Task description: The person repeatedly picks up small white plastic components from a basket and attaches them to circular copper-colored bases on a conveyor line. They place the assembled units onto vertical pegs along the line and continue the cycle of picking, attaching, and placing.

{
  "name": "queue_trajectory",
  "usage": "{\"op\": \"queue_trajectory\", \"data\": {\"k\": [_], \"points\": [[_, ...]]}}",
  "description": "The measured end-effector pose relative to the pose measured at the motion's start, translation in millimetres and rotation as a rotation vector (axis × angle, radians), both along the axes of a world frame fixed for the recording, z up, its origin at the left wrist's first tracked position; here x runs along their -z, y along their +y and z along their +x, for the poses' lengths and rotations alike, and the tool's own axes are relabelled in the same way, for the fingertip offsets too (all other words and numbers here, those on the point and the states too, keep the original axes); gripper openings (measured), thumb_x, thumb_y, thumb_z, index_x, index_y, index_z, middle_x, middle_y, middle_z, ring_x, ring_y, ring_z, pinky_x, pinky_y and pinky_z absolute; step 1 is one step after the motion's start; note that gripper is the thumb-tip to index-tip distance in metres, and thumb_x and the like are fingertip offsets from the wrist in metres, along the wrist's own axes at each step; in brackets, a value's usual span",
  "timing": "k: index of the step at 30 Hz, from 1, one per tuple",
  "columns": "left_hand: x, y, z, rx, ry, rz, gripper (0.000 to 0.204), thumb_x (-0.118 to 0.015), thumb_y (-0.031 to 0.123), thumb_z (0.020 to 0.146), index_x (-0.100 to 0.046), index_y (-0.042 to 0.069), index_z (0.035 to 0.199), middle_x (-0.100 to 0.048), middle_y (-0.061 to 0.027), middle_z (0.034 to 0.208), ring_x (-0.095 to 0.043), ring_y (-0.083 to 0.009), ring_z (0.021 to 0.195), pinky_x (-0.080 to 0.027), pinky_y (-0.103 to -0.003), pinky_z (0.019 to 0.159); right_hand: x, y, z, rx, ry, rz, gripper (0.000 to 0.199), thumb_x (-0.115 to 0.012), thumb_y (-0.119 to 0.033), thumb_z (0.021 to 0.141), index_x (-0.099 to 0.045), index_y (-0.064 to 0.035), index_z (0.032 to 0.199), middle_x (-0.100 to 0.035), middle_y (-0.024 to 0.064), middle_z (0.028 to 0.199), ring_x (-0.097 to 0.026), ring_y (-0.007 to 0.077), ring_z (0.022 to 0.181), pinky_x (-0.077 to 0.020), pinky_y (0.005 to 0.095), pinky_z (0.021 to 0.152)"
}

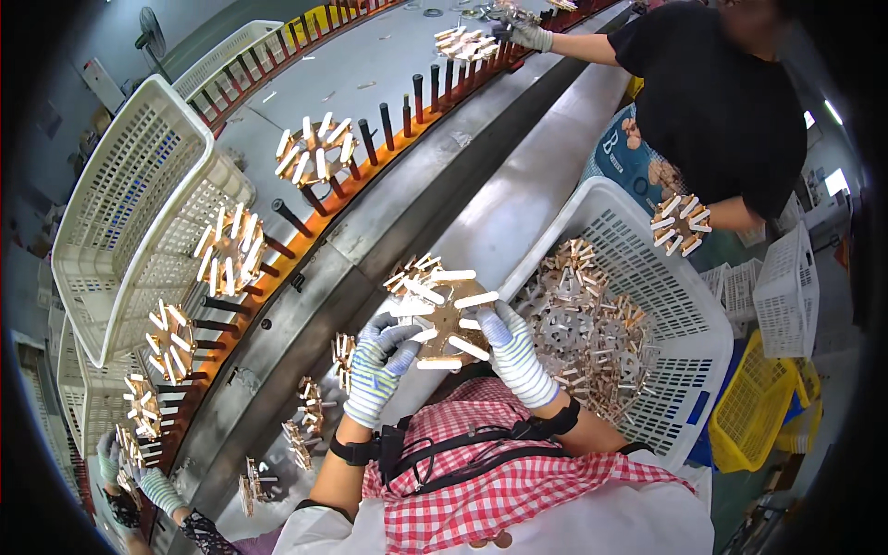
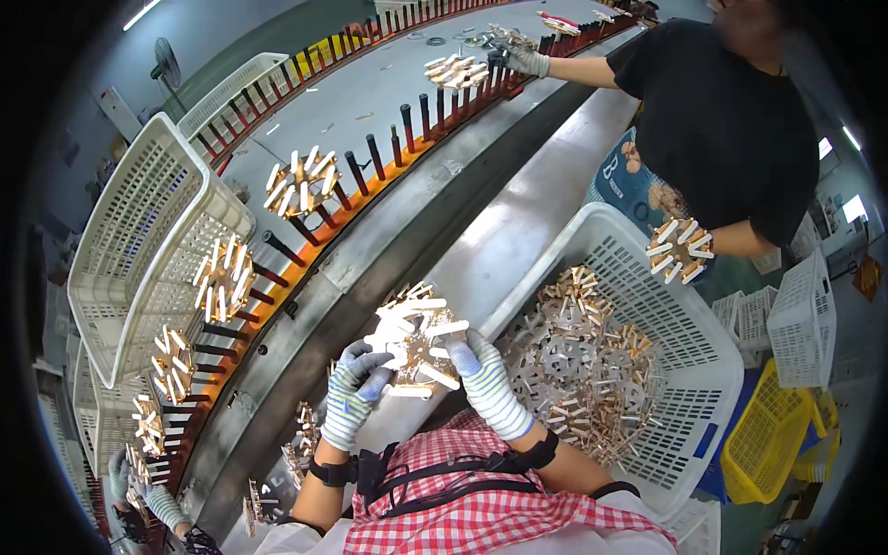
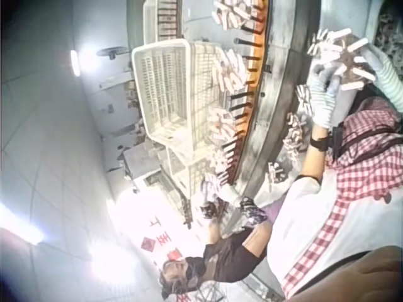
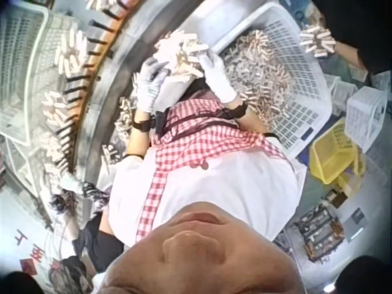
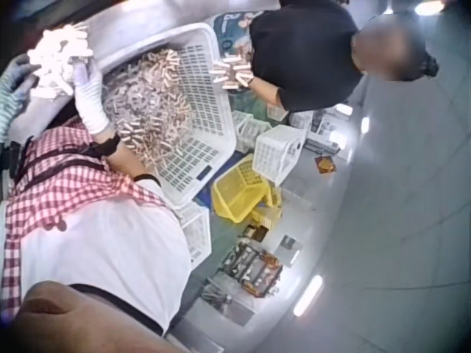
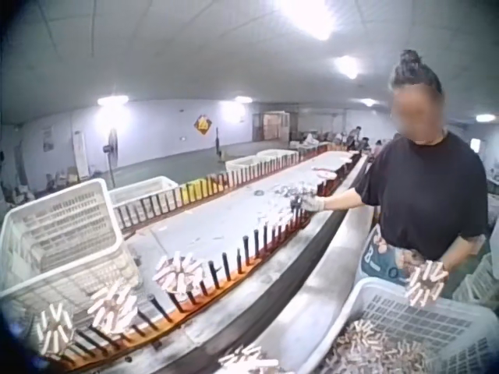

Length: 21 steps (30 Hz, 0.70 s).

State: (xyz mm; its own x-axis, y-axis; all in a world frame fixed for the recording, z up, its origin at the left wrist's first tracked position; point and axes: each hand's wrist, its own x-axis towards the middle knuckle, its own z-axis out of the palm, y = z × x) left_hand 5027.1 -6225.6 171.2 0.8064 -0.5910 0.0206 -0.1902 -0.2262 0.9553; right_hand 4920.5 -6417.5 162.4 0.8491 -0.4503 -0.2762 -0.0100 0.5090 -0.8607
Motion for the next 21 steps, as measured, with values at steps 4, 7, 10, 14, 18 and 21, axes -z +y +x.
{"op": "queue_trajectory", "data": {"k": [4, 7, 10, 14, 18, 21], "points": [[-15.9, -8.5, 11.5, 0.161, 0.099, 0.023, 0.024, -0.071, 0.010, 0.081, -0.073, 0.007, 0.105, -0.049, -0.0159, 0.129, -0.059, -0.0179, 0.097, -0.050, -0.028, 0.080, 4.0, -12.2, 0.8, 0.001, 0.000, 0.081, 0.046, -0.066, -0.036, 0.092, -0.055, -0.0026, 0.123, -0.064, 0.0075, 0.108, -0.066, 0.0171, 0.095, -0.0589, 0.0315, 0.077], [-15.7, -18.3, 18.0, 0.235, 0.171, 0.065, 0.026, -0.071, 0.010, 0.081, -0.073, 0.008, 0.107, -0.046, -0.0169, 0.136, -0.059, -0.0200, 0.099, -0.050, -0.029, 0.083, 8.5, -25.4, 2.9, 0.000, 0.010, 0.150, 0.047, -0.067, -0.036, 0.091, -0.054, -0.0027, 0.122, -0.064, 0.0085, 0.108, -0.067, 0.0184, 0.093, -0.0589, 0.0320, 0.076], [-18.0, -30.9, 20.0, 0.261, 0.169, 0.045, 0.028, -0.071, 0.010, 0.081, -0.072, 0.009, 0.109, -0.050, -0.0191, 0.134, -0.058, -0.0299, 0.114, -0.048, -0.036, 0.097, 5.8, -39.6, 5.6, 0.015, 0.020, 0.165, 0.047, -0.067, -0.036, 0.091, -0.054, -0.0024, 0.122, -0.064, 0.0089, 0.106, -0.067, 0.0186, 0.092, -0.0589, 0.0321, 0.075], [-13.2, -48.9, 24.8, 0.033, 0.196, -0.138, 0.032, -0.071, 0.010, 0.081, -0.068, 0.006, 0.113, -0.049, -0.0173, 0.136, -0.057, -0.0259, 0.115, -0.047, -0.035, 0.098, -7.3, -55.5, 6.5, 0.017, 0.037, 0.149, 0.045, -0.066, -0.036, 0.092, -0.056, -0.0014, 0.120, -0.065, 0.0086, 0.102, -0.067, 0.0174, 0.088, -0.0583, 0.0314, 0.074], [-23.3, -72.1, 29.5, 0.023, 0.176, -0.093, 0.024, -0.064, 0.006, 0.086, -0.067, 0.000, 0.109, -0.052, -0.0134, 0.132, -0.061, -0.0173, 0.104, -0.050, -0.029, 0.087, -14.9, -65.9, 4.4, -0.025, 0.035, 0.079, 0.044, -0.060, -0.032, 0.096, -0.055, 0.0013, 0.125, -0.066, 0.0065, 0.105, -0.064, 0.0142, 0.095, -0.0530, 0.0276, 0.082], [-31.6, -83.9, 35.0, 0.107, 0.219, -0.010, 0.023, -0.066, 0.008, 0.086, -0.069, 0.000, 0.108, -0.057, -0.0124, 0.124, -0.060, -0.0192, 0.107, -0.051, -0.030, 0.088, -13.8, -78.7, 7.4, -0.032, 0.053, 0.075, 0.044, -0.060, -0.032, 0.096, -0.055, 0.0017, 0.125, -0.065, 0.0073, 0.108, -0.063, 0.0142, 0.097, -0.0520, 0.0279, 0.084]]}}
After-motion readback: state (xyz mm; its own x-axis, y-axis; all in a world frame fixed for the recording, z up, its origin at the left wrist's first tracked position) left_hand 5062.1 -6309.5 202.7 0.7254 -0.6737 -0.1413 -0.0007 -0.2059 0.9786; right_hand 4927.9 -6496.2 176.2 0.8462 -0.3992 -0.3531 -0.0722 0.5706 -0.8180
